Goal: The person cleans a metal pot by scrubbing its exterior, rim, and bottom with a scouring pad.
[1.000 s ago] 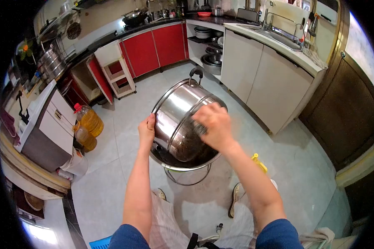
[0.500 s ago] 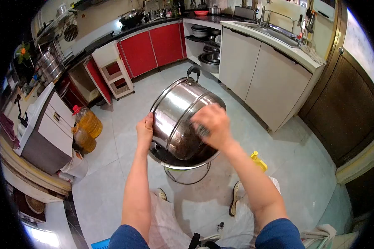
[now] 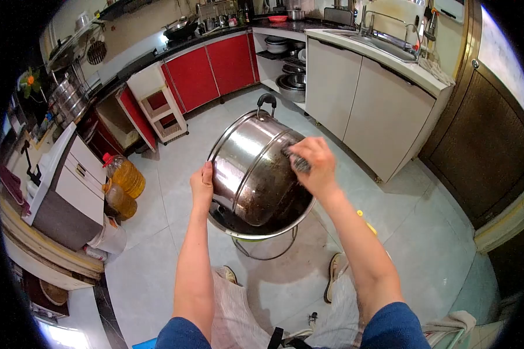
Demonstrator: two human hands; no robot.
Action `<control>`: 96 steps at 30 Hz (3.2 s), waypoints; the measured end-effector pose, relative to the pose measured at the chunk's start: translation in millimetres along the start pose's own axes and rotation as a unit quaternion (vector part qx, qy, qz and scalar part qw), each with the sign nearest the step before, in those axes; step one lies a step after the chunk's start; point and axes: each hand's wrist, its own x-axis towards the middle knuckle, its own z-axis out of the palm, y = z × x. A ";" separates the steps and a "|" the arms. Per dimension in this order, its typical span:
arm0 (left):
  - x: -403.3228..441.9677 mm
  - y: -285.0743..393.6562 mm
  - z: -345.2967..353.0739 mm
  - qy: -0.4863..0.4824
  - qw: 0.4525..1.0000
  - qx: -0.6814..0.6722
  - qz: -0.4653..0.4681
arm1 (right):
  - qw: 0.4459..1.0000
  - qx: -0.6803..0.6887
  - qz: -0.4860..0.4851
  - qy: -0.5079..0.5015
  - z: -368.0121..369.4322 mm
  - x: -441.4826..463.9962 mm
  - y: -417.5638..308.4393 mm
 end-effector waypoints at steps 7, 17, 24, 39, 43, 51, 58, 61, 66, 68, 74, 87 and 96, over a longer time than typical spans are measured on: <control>-1.7 -7.8 0.7 0.012 0.999 -0.026 0.018 | 0.999 0.008 -0.048 -0.004 5.3 -5.8 -11.8; -2.2 -5.9 1.0 0.003 0.999 -0.033 -0.003 | 0.998 -0.014 -0.058 -0.024 3.1 -7.1 -12.2; -0.2 -11.4 4.7 0.017 0.999 -0.037 0.003 | 0.993 0.010 -0.092 -0.074 1.3 -12.1 -37.7; -7.6 3.6 -0.9 0.016 0.999 -0.023 0.018 | 0.999 -0.009 -0.041 -0.006 10.0 -6.2 -6.9; -5.9 -0.9 -0.7 0.002 1.000 -0.022 0.007 | 1.000 -0.016 -0.002 -0.002 4.5 -6.0 -11.1; -7.3 -2.4 -1.8 -0.017 0.999 -0.029 0.017 | 1.000 0.002 0.011 0.019 13.1 -1.8 4.1; -6.3 -5.1 -0.9 0.004 1.000 -0.005 0.021 | 0.992 -0.015 -0.070 -0.105 4.9 -12.8 -50.3; -7.3 4.4 -1.3 -0.002 1.000 -0.011 0.018 | 0.993 -0.016 -0.073 -0.096 7.7 -8.6 -40.2; -5.3 -3.9 -1.8 -0.013 1.000 -0.019 0.000 | 0.998 -0.025 0.054 -0.024 4.2 5.1 -4.9; -8.0 1.2 -0.9 -0.002 1.000 -0.020 0.012 | 0.997 -0.036 -0.013 -0.065 4.4 2.9 -21.8; -7.4 -1.4 1.0 0.005 0.999 -0.015 0.041 | 0.993 -0.074 0.015 -0.091 9.7 17.2 -16.3; -11.4 4.0 3.2 0.016 1.000 -0.022 0.001 | 0.974 -0.119 -0.057 -0.185 7.9 21.8 -48.2; -8.5 -2.3 2.7 -0.009 1.000 -0.009 -0.006 | 0.977 -0.066 -0.093 -0.181 7.1 10.4 -56.4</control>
